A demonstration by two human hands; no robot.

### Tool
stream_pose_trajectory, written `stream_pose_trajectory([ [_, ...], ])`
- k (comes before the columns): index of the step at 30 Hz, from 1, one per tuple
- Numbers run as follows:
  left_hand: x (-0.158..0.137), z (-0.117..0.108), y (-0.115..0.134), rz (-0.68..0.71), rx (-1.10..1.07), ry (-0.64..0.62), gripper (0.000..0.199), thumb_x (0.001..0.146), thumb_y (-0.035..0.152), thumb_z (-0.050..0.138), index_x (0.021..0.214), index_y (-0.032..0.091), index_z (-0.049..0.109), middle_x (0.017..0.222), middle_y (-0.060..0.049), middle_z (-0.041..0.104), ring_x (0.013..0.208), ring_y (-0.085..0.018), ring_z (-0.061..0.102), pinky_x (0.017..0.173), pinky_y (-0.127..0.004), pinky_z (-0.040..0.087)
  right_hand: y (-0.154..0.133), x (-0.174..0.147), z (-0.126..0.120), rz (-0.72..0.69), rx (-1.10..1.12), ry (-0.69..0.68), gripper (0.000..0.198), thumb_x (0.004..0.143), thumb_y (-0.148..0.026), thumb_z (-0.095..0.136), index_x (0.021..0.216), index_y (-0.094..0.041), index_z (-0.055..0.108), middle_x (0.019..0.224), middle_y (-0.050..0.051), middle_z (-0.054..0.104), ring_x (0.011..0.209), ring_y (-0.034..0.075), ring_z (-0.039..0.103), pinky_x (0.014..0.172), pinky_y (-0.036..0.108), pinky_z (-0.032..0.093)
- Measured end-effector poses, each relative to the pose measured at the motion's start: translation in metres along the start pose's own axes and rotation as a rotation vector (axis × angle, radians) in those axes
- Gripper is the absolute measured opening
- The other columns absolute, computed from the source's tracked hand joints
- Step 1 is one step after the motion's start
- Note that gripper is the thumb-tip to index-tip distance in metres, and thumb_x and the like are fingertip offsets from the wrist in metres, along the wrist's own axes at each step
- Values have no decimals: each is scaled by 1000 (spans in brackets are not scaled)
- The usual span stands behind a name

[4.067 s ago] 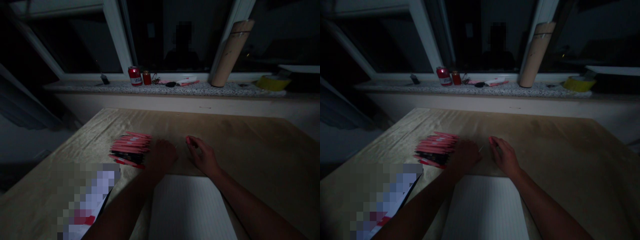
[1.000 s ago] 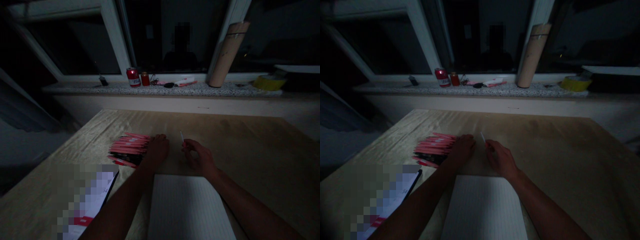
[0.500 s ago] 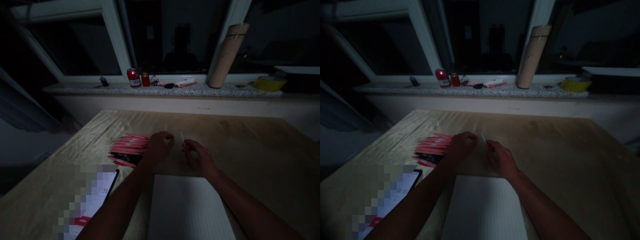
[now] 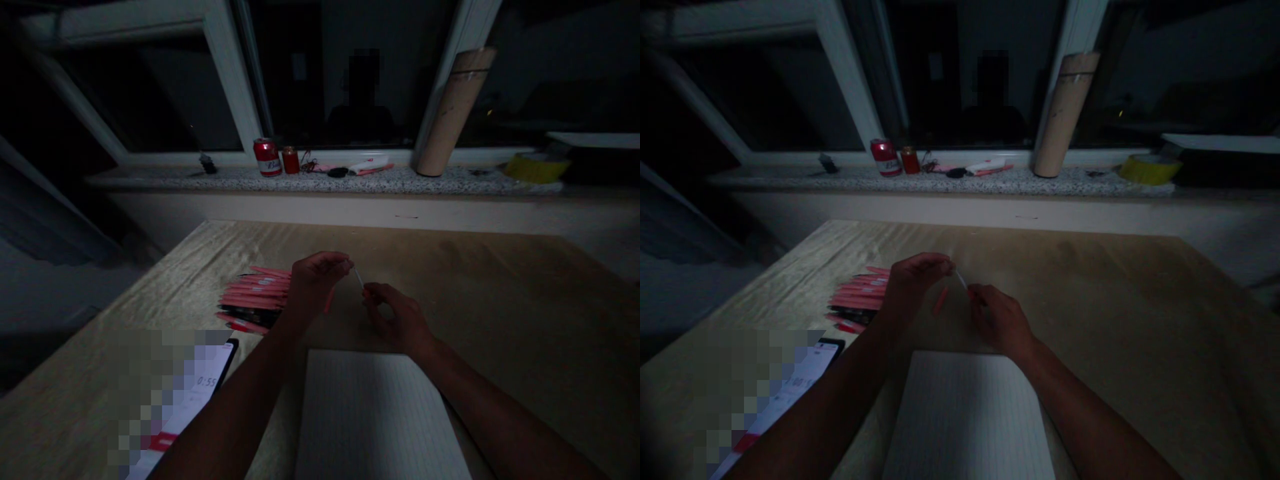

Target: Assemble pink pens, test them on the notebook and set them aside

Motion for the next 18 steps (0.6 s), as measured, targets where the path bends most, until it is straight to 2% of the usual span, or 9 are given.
stream_pose_trajectory([
  [3, 0, 0, -1, 9, 32, -6, 19, 71, 32, 64, 80, 16, 66, 77, -4, 69, 70, -15, 64, 54, -22, 50, 1, -1, 2, -3, -4, 5, 24, 84, -20, 48, 107, -21, 54, 89, 5, 65, 75, 14, 63, 70, 26, 51],
  [7, 0, 0, -5, 47, 72, -20, 18, 71, 32, 64, 80, 16, 66, 77, -4, 69, 73, -15, 64, 63, -24, 51, 1, -1, 2, -4, -11, 8, 25, 83, -20, 48, 107, -21, 55, 87, 4, 66, 74, 14, 64, 69, 26, 51],
  [11, 0, -1, -7, 124, 210, -62, 19, 72, 32, 63, 84, 16, 67, 79, -3, 69, 73, -13, 63, 68, -25, 50, 0, 0, 0, -28, -8, -4, 25, 83, -19, 48, 108, -21, 54, 90, 5, 65, 76, 14, 63, 70, 26, 51],
  [18, -2, 1, -10, 107, 299, -122, 21, 76, 35, 58, 88, 20, 66, 78, -2, 68, 73, -14, 63, 59, -23, 48, -1, 0, -1, -5, -25, -9, 25, 84, -21, 47, 108, -21, 54, 88, 5, 66, 74, 14, 64, 69, 27, 52],
])
Point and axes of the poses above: each hand's wrist, its own x-axis towards the middle knuckle, its own z-axis out of the palm, y = z × x, the point moved 1 cm from there along x, towards the middle knuckle
